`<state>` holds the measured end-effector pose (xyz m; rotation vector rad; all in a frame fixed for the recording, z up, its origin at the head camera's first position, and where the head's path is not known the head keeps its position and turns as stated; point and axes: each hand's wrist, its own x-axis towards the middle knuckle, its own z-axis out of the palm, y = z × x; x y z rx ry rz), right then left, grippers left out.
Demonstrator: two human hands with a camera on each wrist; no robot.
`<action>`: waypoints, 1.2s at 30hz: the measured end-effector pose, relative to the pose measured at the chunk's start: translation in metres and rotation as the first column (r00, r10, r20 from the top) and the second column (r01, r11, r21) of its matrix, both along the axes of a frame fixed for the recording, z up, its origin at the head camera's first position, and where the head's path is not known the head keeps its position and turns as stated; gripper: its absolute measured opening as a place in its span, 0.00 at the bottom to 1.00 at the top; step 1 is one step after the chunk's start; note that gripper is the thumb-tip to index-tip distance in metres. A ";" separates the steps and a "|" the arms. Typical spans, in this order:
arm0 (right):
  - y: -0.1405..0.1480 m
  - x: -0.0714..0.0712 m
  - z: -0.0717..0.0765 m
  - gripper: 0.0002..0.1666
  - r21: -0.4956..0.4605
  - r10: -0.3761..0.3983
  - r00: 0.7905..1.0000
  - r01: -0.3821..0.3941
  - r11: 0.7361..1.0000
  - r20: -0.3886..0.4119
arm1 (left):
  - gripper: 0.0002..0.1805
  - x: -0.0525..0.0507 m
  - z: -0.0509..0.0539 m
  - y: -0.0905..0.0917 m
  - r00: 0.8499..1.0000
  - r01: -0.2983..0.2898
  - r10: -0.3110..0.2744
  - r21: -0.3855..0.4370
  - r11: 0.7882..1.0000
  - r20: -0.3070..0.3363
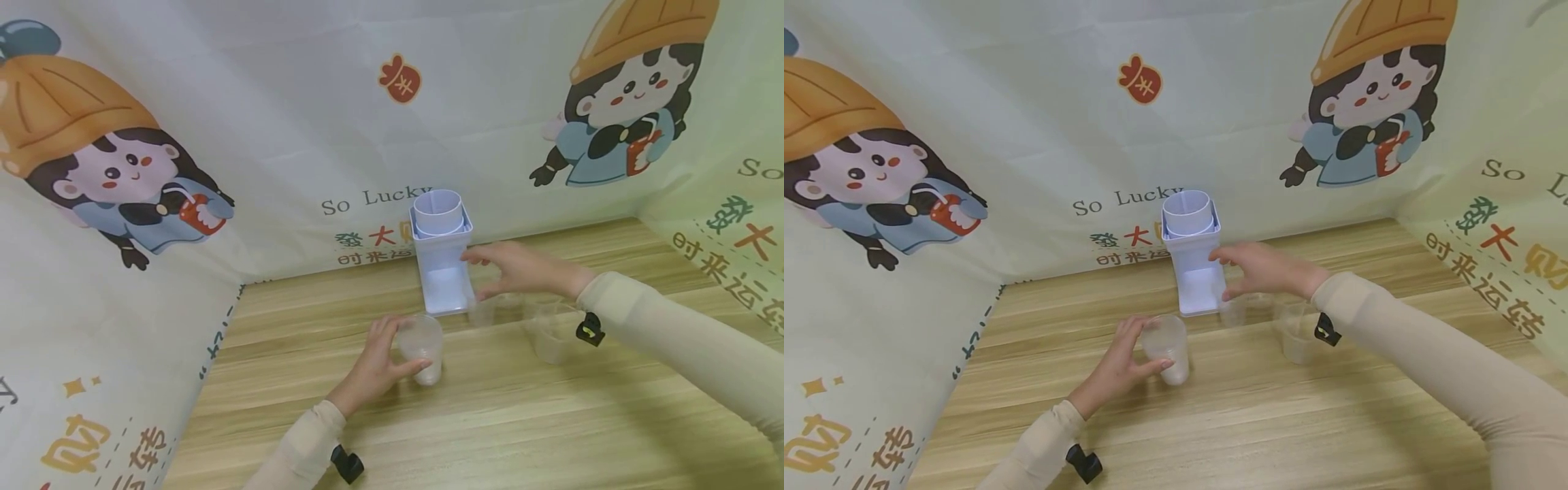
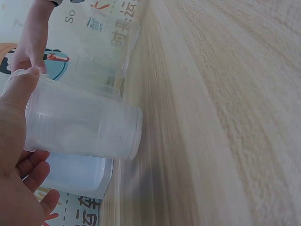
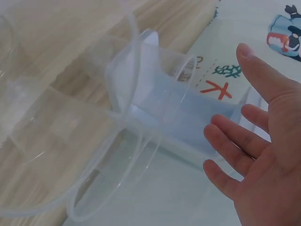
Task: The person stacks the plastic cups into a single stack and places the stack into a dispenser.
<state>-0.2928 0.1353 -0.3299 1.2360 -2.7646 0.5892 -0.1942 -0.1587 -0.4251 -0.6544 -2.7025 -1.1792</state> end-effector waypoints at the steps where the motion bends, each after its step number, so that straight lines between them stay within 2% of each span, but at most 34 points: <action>1: 0.001 -0.001 -0.001 0.43 -0.001 0.003 1.000 -0.003 1.000 -0.001 | 0.38 0.000 0.000 0.000 1.000 -0.001 0.001 -0.002 1.000 -0.001; 8: 0.002 -0.006 -0.009 0.43 0.047 -0.006 0.999 0.005 0.999 0.032 | 0.39 0.000 0.000 -0.001 1.000 -0.007 0.007 -0.010 1.000 0.003; 18: 0.001 -0.010 -0.021 0.43 0.113 -0.012 1.000 0.010 0.993 0.021 | 0.38 -0.001 0.000 0.000 1.000 -0.004 0.004 -0.010 1.000 0.000; 28: -0.001 -0.008 -0.021 0.45 0.139 -0.036 0.999 0.035 0.990 0.004 | 0.38 0.000 0.000 0.000 1.000 -0.002 0.002 -0.009 1.000 0.004; 36: -0.003 -0.010 -0.024 0.44 0.131 -0.056 0.997 0.050 0.990 0.045 | 0.38 0.001 0.001 0.000 1.000 0.004 -0.004 0.006 1.000 0.019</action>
